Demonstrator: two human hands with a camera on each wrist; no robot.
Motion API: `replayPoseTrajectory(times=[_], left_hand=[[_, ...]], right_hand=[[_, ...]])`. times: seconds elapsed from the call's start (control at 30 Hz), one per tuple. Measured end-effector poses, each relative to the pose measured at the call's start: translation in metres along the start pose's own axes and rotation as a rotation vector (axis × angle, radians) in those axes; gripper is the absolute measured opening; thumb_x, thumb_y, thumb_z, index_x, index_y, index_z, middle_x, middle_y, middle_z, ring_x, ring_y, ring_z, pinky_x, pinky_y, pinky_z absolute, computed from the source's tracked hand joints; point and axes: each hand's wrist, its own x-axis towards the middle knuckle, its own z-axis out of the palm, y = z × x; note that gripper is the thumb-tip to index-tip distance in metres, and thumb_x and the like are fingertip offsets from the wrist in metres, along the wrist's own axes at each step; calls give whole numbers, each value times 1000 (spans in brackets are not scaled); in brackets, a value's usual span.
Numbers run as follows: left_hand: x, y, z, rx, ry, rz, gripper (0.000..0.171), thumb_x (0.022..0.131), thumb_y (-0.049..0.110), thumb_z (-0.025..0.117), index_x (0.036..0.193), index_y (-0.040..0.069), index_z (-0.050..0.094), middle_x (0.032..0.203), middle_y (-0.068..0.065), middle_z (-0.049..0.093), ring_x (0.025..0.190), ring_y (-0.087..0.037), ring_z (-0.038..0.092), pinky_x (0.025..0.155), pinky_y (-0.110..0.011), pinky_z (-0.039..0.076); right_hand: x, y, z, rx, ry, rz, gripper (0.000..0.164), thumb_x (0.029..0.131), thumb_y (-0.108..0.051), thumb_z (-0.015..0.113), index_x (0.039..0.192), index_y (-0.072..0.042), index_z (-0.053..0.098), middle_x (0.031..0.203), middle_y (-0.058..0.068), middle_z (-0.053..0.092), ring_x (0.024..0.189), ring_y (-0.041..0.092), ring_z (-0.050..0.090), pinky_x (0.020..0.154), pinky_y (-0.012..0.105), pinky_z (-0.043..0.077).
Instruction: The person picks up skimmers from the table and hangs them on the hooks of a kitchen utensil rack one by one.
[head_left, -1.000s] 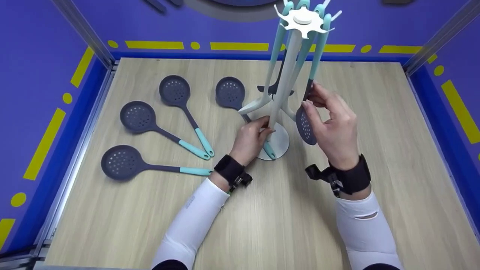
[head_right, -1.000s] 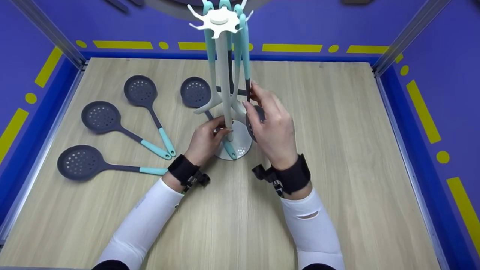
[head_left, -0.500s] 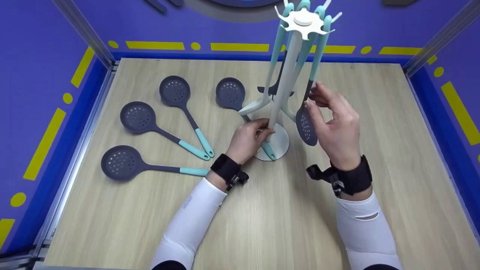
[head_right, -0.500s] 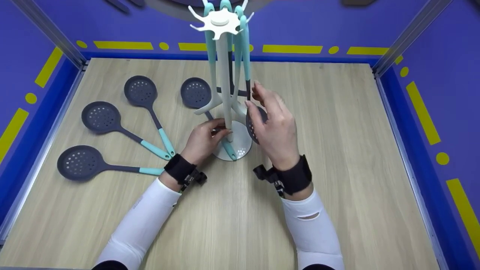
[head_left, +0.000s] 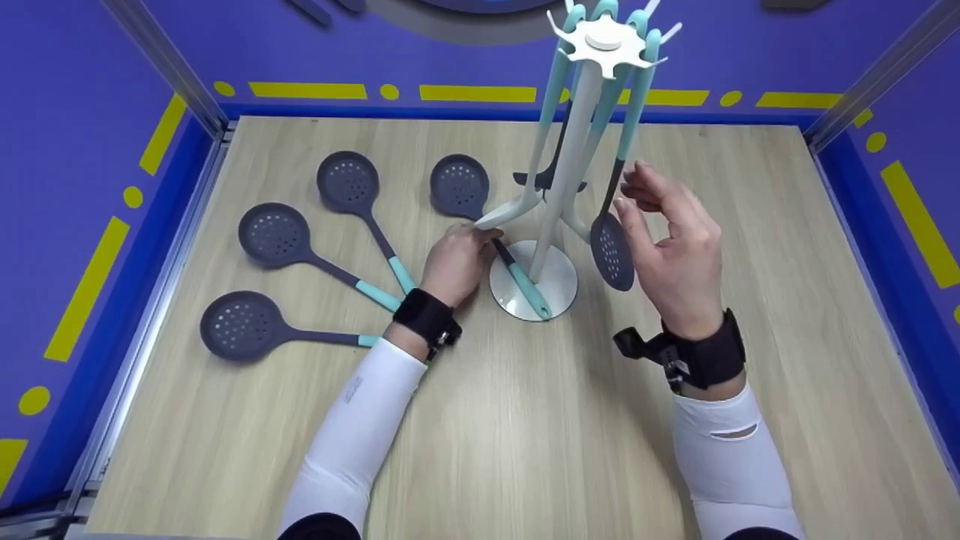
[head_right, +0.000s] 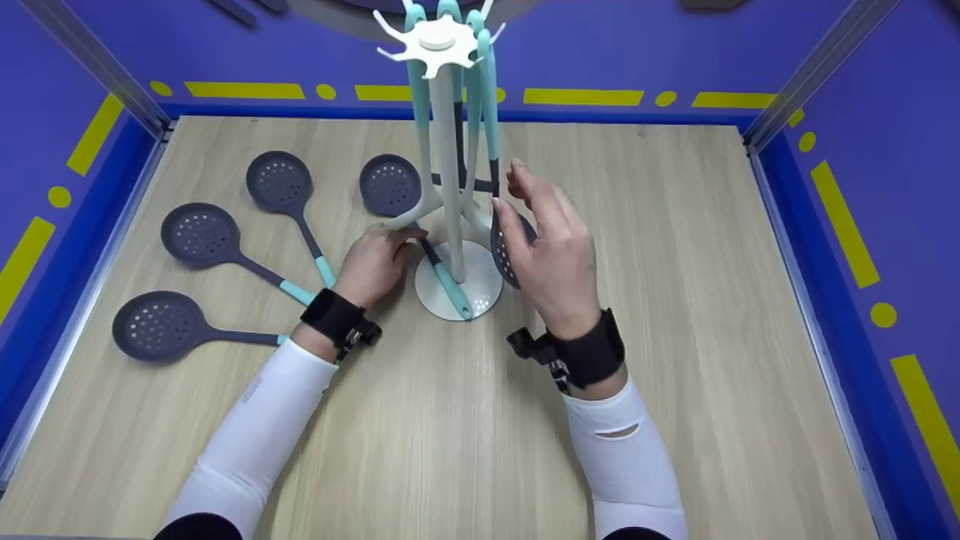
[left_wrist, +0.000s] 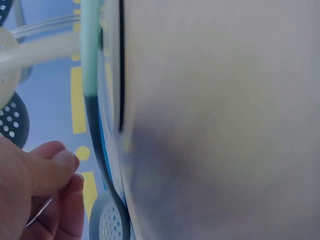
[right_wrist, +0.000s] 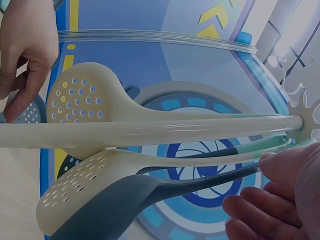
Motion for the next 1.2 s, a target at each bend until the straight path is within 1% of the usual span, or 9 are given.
replayPoseTrajectory(times=[0.1, 0.23, 0.37, 0.47, 0.57, 0.7, 0.8, 1.0, 1.2], left_hand=[[3, -2, 1, 12, -25, 15, 23, 104, 8, 65, 119, 17, 80, 122, -1, 77, 110, -27, 68, 94, -41, 57], [5, 0, 1, 29, -69, 31, 24, 105, 9, 62, 116, 18, 81, 122, -1, 76, 112, -27, 68, 94, -42, 57], [7, 3, -1, 49, -90, 45, 23, 106, 10, 61, 115, 16, 81, 121, -5, 75, 112, -29, 68, 94, -45, 57], [9, 5, -2, 44, -77, 70, 21, 105, 9, 62, 113, 13, 81, 118, -9, 75, 109, -31, 68, 93, -47, 57], [9, 6, -2, 42, -42, 96, 19, 105, 10, 61, 110, 10, 80, 115, -11, 75, 105, -33, 70, 90, -49, 58], [8, 6, 0, 58, -19, 98, 18, 105, 9, 59, 108, 8, 77, 110, -12, 76, 100, -34, 71, 84, -50, 59], [7, 6, 1, 62, -28, 88, 19, 105, 9, 59, 108, 9, 78, 109, -10, 76, 100, -32, 72, 85, -48, 59], [6, 5, 2, 24, -50, 68, 19, 105, 10, 62, 104, 9, 81, 114, -8, 77, 107, -29, 69, 94, -45, 56], [1, 0, -2, 51, -52, 104, 16, 103, 9, 65, 101, 8, 81, 110, -9, 75, 101, -31, 67, 87, -45, 57]], right_hand=[[0, 1, -1, 0, 6, -5, 40, 97, -5, 75, 136, -4, 67, 121, 11, 76, 108, 26, 73, 99, 20, 55], [1, 2, -2, -2, 12, -9, 40, 97, -6, 75, 136, -4, 68, 120, 11, 76, 107, 26, 73, 99, 19, 55], [1, 2, -2, -7, 23, -19, 39, 97, -6, 75, 135, -3, 68, 120, 11, 76, 106, 26, 73, 98, 19, 54], [1, 2, -3, -7, 25, -19, 38, 97, -6, 75, 134, -3, 68, 119, 12, 76, 106, 27, 73, 98, 18, 54], [1, 2, -4, -7, 23, -15, 38, 97, -5, 74, 134, -2, 68, 120, 12, 76, 106, 27, 73, 98, 18, 54], [2, 1, -4, -6, 25, -14, 37, 97, -5, 74, 133, -2, 68, 120, 12, 76, 106, 27, 73, 97, 18, 54], [2, 2, -4, -6, 28, -17, 36, 97, -5, 74, 133, -2, 68, 119, 12, 76, 106, 27, 73, 97, 18, 54], [3, 2, -5, -7, 34, -26, 36, 97, -5, 74, 133, -3, 69, 120, 11, 76, 106, 27, 73, 96, 19, 54], [2, 3, -6, -14, 36, -23, 35, 98, -6, 74, 133, -3, 69, 120, 10, 76, 106, 26, 73, 96, 19, 54]])
